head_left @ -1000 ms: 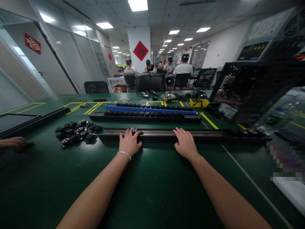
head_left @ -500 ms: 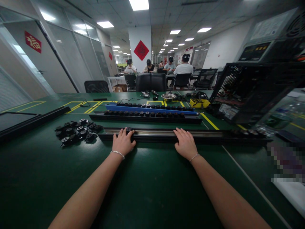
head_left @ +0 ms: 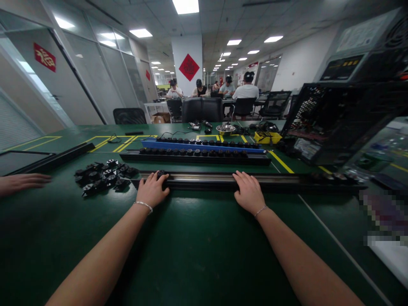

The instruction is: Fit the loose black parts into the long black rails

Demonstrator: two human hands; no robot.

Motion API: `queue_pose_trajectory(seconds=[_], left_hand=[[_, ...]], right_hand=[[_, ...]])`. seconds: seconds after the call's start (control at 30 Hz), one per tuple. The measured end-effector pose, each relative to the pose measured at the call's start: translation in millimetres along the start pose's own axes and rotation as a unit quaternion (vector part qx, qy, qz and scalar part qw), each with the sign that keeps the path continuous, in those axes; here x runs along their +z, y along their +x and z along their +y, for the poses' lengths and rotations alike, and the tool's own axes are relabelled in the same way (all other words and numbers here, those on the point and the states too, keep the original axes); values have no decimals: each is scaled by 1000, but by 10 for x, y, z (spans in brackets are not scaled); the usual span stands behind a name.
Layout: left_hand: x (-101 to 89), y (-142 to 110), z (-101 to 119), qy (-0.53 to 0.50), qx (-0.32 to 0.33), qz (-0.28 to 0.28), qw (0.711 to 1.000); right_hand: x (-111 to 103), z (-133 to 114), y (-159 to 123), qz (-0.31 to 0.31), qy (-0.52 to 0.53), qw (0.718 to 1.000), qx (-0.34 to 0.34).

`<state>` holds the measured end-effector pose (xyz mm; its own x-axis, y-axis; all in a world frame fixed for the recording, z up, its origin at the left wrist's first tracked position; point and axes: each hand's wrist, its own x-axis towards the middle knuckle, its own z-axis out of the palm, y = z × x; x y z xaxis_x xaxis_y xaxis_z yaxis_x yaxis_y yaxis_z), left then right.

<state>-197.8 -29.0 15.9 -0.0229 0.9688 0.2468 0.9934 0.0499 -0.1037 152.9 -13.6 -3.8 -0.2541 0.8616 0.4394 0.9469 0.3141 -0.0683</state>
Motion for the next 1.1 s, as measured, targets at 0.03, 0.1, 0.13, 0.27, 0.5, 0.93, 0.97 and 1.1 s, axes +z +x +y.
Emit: queue_pose_trajectory(seconds=[0.03, 0.1, 0.13, 0.27, 0.5, 0.93, 0.97, 1.1], left_hand=[[4, 2, -46, 3, -2, 0, 1000], [7, 7, -125, 10, -8, -5, 1000], [6, 9, -157, 13, -11, -9, 1000], [-2, 22, -251, 15, -15, -20, 1000], [0, 42, -421, 2, -32, -28, 999], [112, 132, -1026, 8, -16, -63, 998], [112, 134, -1049, 6, -17, -63, 998], [76, 120, -1111, 3, -31, -68, 997]], right_hand=[[2, 1, 0, 0, 0, 1000, -1], [10, 5, -1, 2, 0, 1000, -3], [14, 7, -1, 4, 0, 1000, -4], [25, 13, -2, 13, 0, 1000, -6], [46, 25, -3, 17, -2, 1000, -7], [31, 1, -11, 21, -17, 1000, -13], [27, -6, -12, 20, -18, 1000, -12], [12, -25, -12, 15, -18, 1000, -9]])
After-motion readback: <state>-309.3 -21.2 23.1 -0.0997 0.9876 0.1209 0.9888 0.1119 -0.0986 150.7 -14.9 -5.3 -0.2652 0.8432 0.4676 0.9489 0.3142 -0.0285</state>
